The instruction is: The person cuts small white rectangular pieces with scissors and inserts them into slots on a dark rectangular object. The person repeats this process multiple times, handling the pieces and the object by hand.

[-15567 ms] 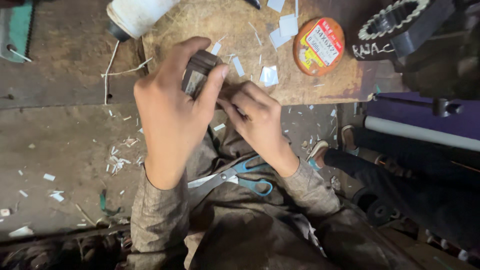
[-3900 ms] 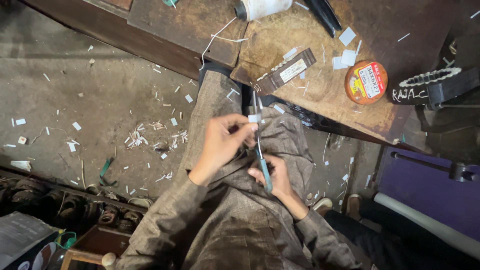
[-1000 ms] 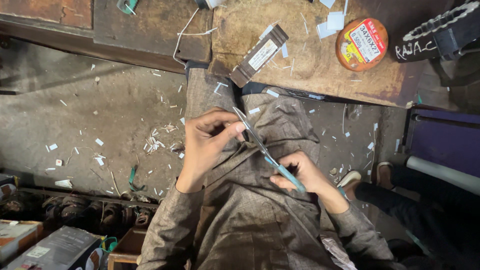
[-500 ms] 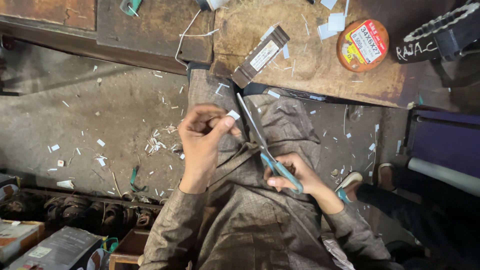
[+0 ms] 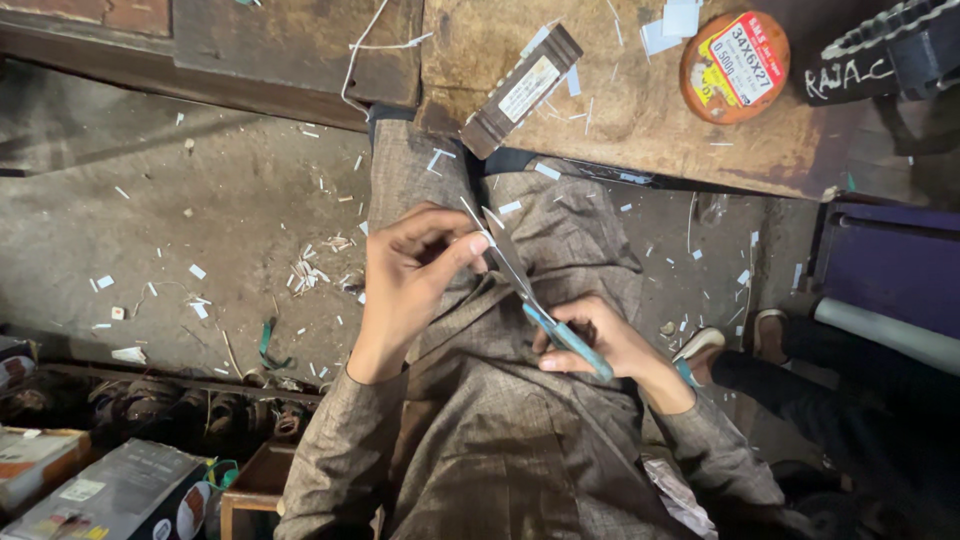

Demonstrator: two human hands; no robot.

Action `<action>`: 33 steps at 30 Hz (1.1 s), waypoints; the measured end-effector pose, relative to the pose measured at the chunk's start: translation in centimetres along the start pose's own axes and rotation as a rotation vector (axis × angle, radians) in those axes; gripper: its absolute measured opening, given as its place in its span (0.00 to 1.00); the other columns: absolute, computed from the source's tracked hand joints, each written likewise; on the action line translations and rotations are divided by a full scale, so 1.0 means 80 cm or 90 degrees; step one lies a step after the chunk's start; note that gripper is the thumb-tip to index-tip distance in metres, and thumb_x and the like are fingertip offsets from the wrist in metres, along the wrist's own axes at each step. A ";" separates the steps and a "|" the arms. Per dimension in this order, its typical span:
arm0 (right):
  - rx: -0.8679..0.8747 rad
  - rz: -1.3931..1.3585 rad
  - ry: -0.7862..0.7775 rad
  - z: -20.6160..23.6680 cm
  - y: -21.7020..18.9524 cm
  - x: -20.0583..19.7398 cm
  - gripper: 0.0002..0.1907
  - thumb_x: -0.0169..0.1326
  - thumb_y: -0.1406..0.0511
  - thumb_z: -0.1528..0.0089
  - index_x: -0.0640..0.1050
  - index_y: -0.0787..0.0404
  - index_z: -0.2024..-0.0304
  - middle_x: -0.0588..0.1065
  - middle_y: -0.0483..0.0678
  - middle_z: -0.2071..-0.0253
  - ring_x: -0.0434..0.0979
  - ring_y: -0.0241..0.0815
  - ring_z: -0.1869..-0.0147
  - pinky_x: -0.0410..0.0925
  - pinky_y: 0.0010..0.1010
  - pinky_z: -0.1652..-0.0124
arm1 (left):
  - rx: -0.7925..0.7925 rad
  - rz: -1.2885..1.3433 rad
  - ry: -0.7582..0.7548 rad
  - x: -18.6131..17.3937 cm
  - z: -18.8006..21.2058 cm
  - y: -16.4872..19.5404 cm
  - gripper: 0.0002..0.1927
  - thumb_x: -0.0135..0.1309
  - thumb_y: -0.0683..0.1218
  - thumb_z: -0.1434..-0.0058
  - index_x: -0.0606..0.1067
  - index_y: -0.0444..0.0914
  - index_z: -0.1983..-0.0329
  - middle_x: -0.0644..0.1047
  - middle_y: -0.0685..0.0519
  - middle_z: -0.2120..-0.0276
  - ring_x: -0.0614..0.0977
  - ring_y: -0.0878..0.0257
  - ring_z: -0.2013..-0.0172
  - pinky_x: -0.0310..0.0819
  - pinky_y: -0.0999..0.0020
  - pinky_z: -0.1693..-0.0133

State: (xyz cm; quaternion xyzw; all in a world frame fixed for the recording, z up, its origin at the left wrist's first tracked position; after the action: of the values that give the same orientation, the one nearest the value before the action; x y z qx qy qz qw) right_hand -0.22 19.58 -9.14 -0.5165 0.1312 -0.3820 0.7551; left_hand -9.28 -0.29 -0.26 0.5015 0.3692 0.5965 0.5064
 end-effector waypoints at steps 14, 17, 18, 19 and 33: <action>-0.006 0.043 0.020 -0.002 -0.005 -0.003 0.15 0.71 0.62 0.46 0.82 0.65 0.63 0.78 0.42 0.75 0.75 0.28 0.71 0.67 0.21 0.70 | 0.000 -0.053 0.013 0.000 -0.003 0.007 0.06 0.63 0.37 0.38 0.81 0.29 0.59 0.79 0.52 0.65 0.83 0.67 0.67 0.77 0.74 0.64; -0.003 0.037 0.033 -0.002 -0.004 -0.004 0.15 0.71 0.63 0.46 0.82 0.66 0.63 0.79 0.42 0.75 0.76 0.28 0.70 0.68 0.21 0.69 | 0.003 -0.057 0.027 -0.001 -0.002 0.005 0.06 0.64 0.36 0.38 0.81 0.28 0.60 0.80 0.51 0.65 0.83 0.67 0.67 0.76 0.74 0.64; 0.002 0.035 0.038 -0.003 -0.003 -0.004 0.15 0.71 0.63 0.46 0.82 0.66 0.63 0.79 0.42 0.74 0.76 0.28 0.71 0.68 0.21 0.69 | 0.003 -0.047 0.026 -0.001 -0.002 0.004 0.06 0.64 0.36 0.38 0.81 0.28 0.60 0.80 0.51 0.65 0.83 0.67 0.67 0.77 0.74 0.64; -0.012 0.038 0.041 -0.003 -0.006 -0.004 0.15 0.71 0.63 0.46 0.82 0.66 0.63 0.79 0.42 0.75 0.76 0.28 0.71 0.68 0.21 0.69 | 0.003 -0.038 0.025 -0.001 -0.003 0.004 0.06 0.63 0.36 0.38 0.81 0.29 0.59 0.80 0.51 0.65 0.83 0.67 0.67 0.77 0.74 0.64; -0.065 0.107 0.078 -0.008 -0.022 -0.014 0.11 0.71 0.63 0.46 0.82 0.63 0.72 0.74 0.41 0.83 0.70 0.28 0.78 0.62 0.22 0.77 | -0.007 -0.024 0.002 -0.007 -0.006 0.000 0.06 0.63 0.35 0.38 0.81 0.29 0.59 0.80 0.49 0.65 0.84 0.66 0.68 0.81 0.73 0.65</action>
State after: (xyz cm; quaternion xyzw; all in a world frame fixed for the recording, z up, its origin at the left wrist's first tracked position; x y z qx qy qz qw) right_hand -2.10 19.64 -8.05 -0.5173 0.2389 -0.3409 0.7478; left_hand -9.74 -0.85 -0.46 0.4908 0.3760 0.5893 0.5201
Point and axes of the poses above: each hand's wrist, its own z-axis away from the middle knuckle, its own x-axis out of the palm, y = z × x, the point moved 10 cm from there along -z, towards the middle knuckle
